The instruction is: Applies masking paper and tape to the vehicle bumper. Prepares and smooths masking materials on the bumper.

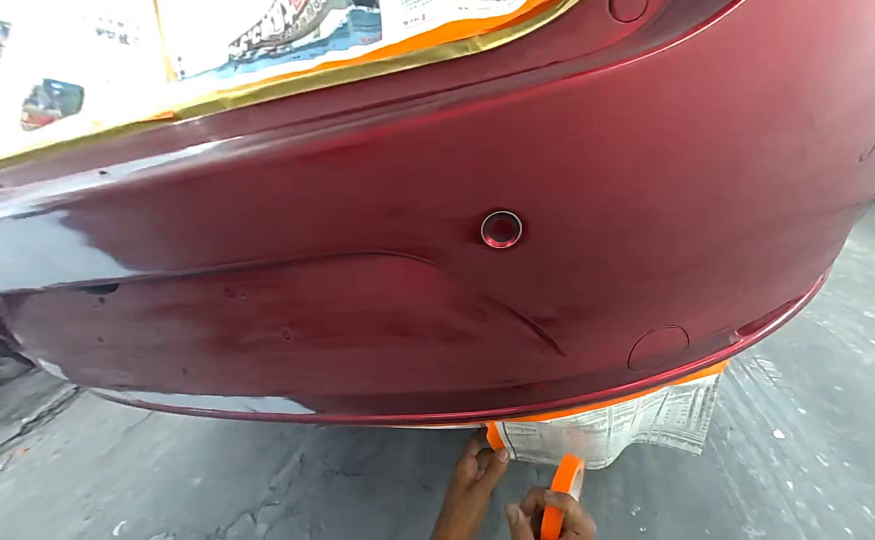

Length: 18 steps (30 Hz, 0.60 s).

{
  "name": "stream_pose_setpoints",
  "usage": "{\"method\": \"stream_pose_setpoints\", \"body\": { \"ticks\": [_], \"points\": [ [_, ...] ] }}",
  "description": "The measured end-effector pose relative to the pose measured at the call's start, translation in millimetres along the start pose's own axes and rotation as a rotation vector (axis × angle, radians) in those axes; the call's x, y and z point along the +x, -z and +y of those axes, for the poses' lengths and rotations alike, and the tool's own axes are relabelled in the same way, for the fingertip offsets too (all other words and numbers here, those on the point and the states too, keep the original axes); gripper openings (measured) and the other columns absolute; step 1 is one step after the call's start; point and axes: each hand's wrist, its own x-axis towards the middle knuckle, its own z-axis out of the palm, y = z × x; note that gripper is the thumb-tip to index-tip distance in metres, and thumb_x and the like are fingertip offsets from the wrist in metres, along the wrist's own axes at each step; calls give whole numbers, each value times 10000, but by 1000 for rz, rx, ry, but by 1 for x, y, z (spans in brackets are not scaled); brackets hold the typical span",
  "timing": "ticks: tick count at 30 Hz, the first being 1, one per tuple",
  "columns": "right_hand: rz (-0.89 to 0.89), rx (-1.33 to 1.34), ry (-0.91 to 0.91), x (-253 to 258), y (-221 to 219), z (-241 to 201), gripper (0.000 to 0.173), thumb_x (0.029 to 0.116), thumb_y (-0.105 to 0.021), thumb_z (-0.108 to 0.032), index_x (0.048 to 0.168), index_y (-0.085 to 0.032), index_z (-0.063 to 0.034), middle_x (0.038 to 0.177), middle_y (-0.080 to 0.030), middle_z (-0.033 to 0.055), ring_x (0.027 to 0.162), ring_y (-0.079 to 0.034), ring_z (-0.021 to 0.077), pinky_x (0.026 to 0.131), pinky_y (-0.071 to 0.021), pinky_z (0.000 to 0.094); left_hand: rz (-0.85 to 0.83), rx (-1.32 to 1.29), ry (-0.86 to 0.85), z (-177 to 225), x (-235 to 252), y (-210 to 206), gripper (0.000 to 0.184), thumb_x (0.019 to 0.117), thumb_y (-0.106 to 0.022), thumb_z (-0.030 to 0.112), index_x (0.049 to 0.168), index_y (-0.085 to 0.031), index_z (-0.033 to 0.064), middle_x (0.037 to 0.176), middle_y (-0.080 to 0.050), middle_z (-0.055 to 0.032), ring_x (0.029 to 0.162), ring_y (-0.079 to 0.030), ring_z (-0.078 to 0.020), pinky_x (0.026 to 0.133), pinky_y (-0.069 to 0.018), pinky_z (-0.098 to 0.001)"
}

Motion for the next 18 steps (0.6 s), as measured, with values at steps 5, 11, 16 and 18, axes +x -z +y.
{"method": "stream_pose_setpoints", "body": {
  "ticks": [5,11,16,18],
  "points": [
    [271,-465,591,70,-3,-7,201,977,-690,-332,1021,-526,-225,944,-626,-9,853,-611,112,817,-509,243,19,49,-120,0,-7,1,253,1039,-524,168,1093,-689,-17,999,-708,-11,954,-652,-25,914,-539,-257],
    [265,-725,835,110,-7,-12,262,954,-692,-430,1040,-538,-236,1091,-629,22,947,-595,180,897,-457,337,66,38,-115,-3,-13,1,284,986,-604,184,1062,-702,-71,1348,-596,-192,1277,-550,-161,1072,-465,-331],
    [232,-787,850,114,-2,-10,418,912,-720,-515,1105,-474,-238,1135,-573,16,1025,-561,167,936,-427,323,84,-4,-85,-16,-3,-3,181,996,-610,134,1037,-694,-20,990,-697,-60,922,-659,-80,870,-553,-281],
    [216,-849,862,117,1,-12,424,925,-685,-556,1113,-471,-242,1131,-567,19,1034,-556,172,932,-419,328,105,-8,-92,-20,5,-6,166,1001,-605,136,1039,-686,-5,925,-696,-37,865,-660,-68,834,-558,-273]
  ]
}}
